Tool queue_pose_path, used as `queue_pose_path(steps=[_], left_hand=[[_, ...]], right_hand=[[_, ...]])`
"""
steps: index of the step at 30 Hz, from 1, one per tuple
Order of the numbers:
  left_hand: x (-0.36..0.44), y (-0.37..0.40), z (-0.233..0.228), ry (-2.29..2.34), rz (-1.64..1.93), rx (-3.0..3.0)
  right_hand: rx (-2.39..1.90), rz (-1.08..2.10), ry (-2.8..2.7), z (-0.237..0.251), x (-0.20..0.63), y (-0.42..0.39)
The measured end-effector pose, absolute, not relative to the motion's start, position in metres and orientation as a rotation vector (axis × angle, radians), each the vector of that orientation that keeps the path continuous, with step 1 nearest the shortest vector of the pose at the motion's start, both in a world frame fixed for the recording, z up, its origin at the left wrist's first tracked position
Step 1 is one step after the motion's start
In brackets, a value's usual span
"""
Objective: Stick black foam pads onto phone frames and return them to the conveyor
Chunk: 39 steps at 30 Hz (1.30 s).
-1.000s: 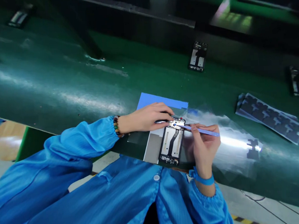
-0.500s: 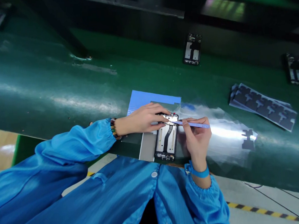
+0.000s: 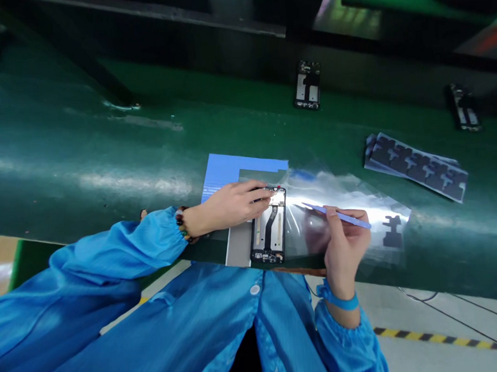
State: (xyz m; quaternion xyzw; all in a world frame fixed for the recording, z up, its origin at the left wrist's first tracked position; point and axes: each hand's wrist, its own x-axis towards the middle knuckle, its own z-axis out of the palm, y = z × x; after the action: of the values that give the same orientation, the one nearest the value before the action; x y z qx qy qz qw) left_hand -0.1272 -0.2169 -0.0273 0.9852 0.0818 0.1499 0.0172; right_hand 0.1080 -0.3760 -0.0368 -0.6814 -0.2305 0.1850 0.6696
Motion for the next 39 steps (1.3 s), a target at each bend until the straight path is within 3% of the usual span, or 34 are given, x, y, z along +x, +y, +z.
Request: queue_pose_path(steps=[4,10,18,23,33,39], left_hand=[[-0.130,-0.217,-0.036,0.232,0.567,3.056],[-0.109,-0.221,-0.023,0.114,0.805,2.914],[0.035,-0.283,-0.013,-0.336,0.417,2.888],[0.081,-0.303,-0.030,-0.272,0.421,2.908],[0.088,-0.306,-0.030,-0.245,0.353,2.883],[0.098,-0.302,-0.033,-0.277,0.358,2.836]], right_hand=[[-1.514,0.374,-0.529,-0.032,0.111,-0.388],[-1.612,0.023,-0.482,-0.038,0.199,-0.434],[-1.693,-0.036,-0.253,-0.048,0.280,-0.475],[-1.693,-0.005,-0.185,-0.048,0.289,-0.481],[-1.598,0.175,-0.253,-0.046,0.296,-0.461],[-1.579,0.016,-0.299,-0.033,0.288,-0.457]])
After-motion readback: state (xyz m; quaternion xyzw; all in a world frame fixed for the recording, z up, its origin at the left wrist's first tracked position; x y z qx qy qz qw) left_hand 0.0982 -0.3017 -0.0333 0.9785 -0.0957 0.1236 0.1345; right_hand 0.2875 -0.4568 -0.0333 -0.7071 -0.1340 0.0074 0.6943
